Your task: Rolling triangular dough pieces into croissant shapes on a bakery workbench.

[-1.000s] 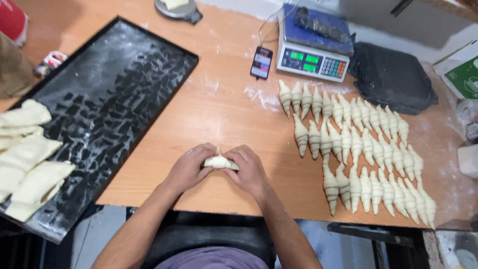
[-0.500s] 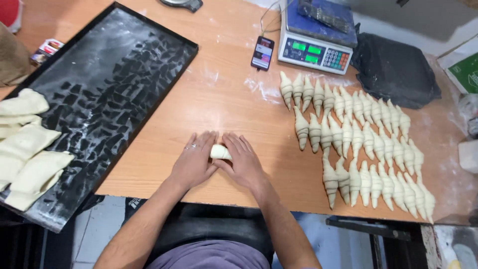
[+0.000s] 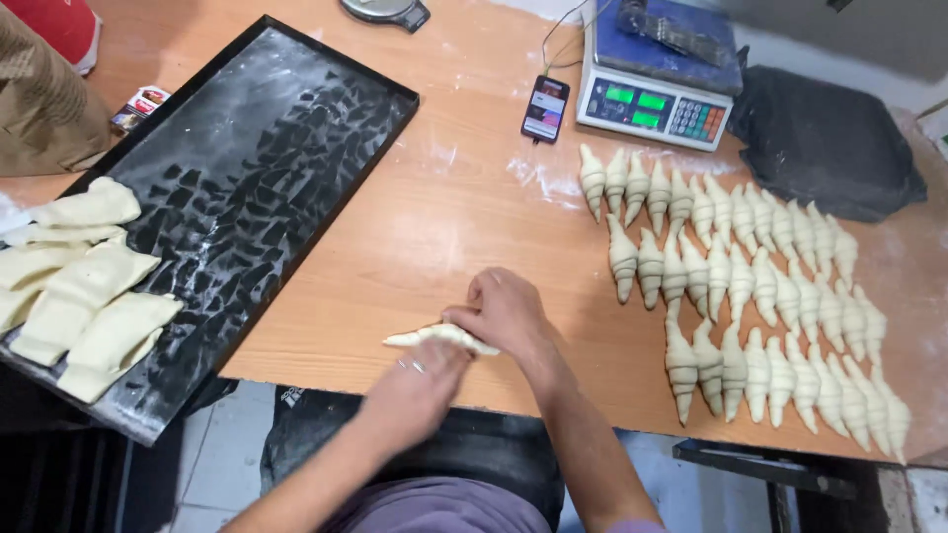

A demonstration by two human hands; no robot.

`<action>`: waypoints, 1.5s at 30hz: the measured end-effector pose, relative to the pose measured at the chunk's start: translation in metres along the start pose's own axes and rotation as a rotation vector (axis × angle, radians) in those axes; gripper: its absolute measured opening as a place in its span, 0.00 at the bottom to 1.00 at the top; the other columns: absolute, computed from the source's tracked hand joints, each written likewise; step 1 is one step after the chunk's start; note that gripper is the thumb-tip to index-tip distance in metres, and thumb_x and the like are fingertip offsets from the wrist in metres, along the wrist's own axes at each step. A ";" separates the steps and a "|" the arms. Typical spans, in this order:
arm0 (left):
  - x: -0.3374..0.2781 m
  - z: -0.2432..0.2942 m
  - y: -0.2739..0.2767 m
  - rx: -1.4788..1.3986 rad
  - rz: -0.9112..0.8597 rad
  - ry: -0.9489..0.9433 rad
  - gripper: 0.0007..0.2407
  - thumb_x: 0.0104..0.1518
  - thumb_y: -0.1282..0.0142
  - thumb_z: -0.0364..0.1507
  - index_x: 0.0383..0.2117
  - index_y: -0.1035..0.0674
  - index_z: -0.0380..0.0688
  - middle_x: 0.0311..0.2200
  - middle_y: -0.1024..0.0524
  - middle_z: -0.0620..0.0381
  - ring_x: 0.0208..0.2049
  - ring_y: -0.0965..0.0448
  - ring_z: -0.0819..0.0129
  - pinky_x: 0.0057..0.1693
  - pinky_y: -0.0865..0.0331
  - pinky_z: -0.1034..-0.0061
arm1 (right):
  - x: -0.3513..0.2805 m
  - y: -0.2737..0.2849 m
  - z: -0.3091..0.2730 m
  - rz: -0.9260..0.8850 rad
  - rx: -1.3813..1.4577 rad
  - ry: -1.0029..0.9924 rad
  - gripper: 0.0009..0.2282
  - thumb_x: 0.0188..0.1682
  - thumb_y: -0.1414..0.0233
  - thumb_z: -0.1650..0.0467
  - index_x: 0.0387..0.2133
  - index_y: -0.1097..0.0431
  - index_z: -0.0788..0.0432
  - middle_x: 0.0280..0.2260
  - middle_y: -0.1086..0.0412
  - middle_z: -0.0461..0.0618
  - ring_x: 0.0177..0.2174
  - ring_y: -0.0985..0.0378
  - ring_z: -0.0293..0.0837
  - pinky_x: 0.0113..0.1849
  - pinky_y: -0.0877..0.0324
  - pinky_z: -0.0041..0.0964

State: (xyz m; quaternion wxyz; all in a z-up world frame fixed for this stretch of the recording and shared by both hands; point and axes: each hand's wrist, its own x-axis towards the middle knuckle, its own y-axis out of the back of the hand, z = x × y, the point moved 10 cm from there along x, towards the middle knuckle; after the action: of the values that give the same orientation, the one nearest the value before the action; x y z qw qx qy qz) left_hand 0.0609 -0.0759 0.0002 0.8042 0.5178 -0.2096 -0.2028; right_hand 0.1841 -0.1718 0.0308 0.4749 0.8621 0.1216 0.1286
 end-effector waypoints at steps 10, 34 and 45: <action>0.122 -0.040 -0.029 -0.002 -0.061 0.197 0.36 0.61 0.58 0.52 0.64 0.38 0.27 0.66 0.42 0.36 0.70 0.47 0.48 0.71 0.54 0.55 | -0.061 0.022 0.090 0.554 0.337 -0.145 0.17 0.48 0.38 0.71 0.18 0.42 0.61 0.20 0.41 0.49 0.20 0.40 0.44 0.24 0.40 0.40; 0.123 -0.041 0.041 -0.620 -0.003 0.164 0.23 0.53 0.37 0.39 0.51 0.23 0.38 0.51 0.23 0.48 0.39 0.16 0.59 0.44 0.21 0.68 | -0.044 -0.006 0.192 0.150 0.929 -0.593 0.19 0.56 0.46 0.64 0.48 0.33 0.71 0.28 0.28 0.50 0.26 0.25 0.48 0.27 0.28 0.42; -0.038 -0.177 0.066 -0.454 0.583 0.408 0.05 0.58 0.41 0.27 0.37 0.19 0.41 0.39 0.19 0.48 0.42 0.19 0.55 0.49 0.26 0.67 | -0.025 0.079 0.173 0.040 -0.545 -0.796 0.35 0.45 0.48 0.48 0.57 0.39 0.64 0.32 0.23 0.67 0.36 0.19 0.66 0.41 0.28 0.61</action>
State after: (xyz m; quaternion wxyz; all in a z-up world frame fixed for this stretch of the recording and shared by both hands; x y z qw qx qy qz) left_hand 0.1333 0.1019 -0.0103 0.9466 0.2763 -0.1336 0.0988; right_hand 0.2254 -0.3575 0.0064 0.6905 0.6907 -0.1243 -0.1754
